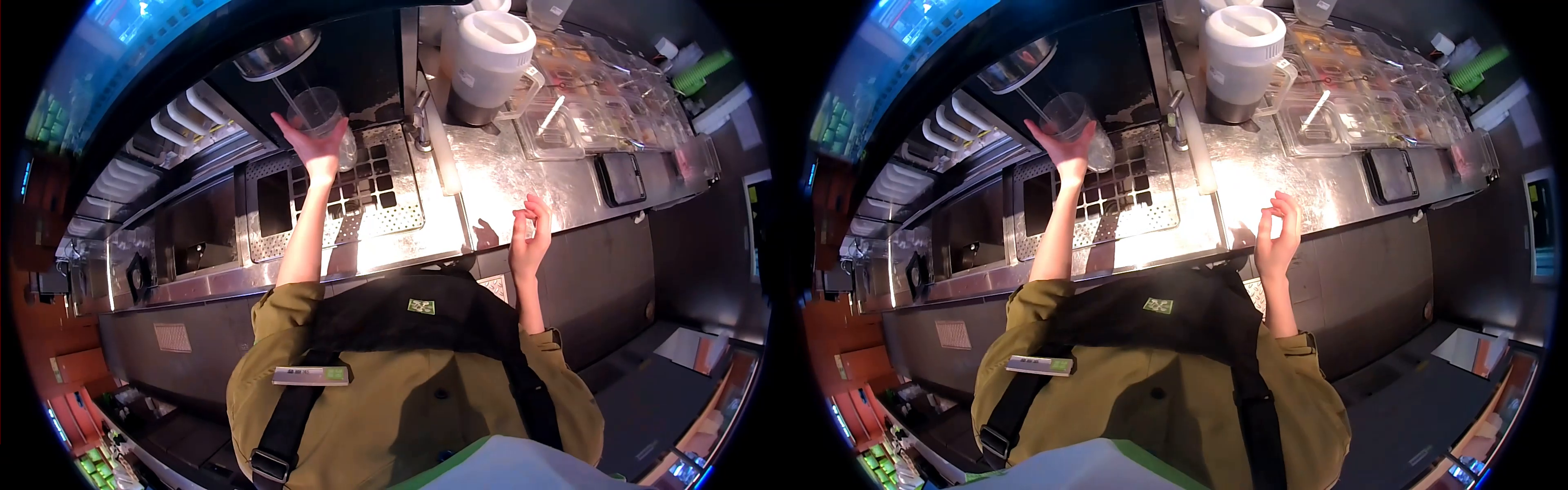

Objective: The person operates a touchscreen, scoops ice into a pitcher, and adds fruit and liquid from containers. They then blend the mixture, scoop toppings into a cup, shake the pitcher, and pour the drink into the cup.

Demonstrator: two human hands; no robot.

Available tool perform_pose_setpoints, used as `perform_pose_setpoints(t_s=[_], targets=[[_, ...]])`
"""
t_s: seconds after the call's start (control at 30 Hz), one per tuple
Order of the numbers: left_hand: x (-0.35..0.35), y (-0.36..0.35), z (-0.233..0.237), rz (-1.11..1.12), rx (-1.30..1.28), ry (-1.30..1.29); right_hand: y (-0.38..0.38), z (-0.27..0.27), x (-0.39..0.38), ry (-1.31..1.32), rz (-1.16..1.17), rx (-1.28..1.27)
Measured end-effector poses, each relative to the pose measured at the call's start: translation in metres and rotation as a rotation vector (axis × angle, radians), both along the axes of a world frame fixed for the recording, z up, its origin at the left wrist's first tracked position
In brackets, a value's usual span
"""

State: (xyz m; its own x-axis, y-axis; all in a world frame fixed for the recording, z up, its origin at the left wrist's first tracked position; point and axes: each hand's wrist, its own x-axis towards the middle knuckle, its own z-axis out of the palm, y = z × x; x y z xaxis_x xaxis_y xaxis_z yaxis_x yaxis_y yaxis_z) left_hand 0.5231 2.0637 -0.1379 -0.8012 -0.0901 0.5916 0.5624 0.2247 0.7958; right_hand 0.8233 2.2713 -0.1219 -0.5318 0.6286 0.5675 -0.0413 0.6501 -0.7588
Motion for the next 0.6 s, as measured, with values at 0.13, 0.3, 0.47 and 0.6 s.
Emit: perform_pose_setpoints(t_s=[0.13,0.3,0.47,0.6], targets=[[0.002,0.001,0.003,0.009,-0.009,0.046,0.005,-0.006,0.016,-0.008,-0.031,-0.056],[0.010,0.005,0.008,-0.061,0.069,0.052,0.022,-0.012,0.043,-0.016,-0.076,-0.145],[0.062,-0.006,0.020,0.356,-0.257,0.026,0.056,-0.011,0.079,0.045,-0.154,-0.232],[0.161,0.067,0.007,-0.207,0.006,-0.181,0.098,-0.014,0.128,0.064,-0.267,-0.316]])
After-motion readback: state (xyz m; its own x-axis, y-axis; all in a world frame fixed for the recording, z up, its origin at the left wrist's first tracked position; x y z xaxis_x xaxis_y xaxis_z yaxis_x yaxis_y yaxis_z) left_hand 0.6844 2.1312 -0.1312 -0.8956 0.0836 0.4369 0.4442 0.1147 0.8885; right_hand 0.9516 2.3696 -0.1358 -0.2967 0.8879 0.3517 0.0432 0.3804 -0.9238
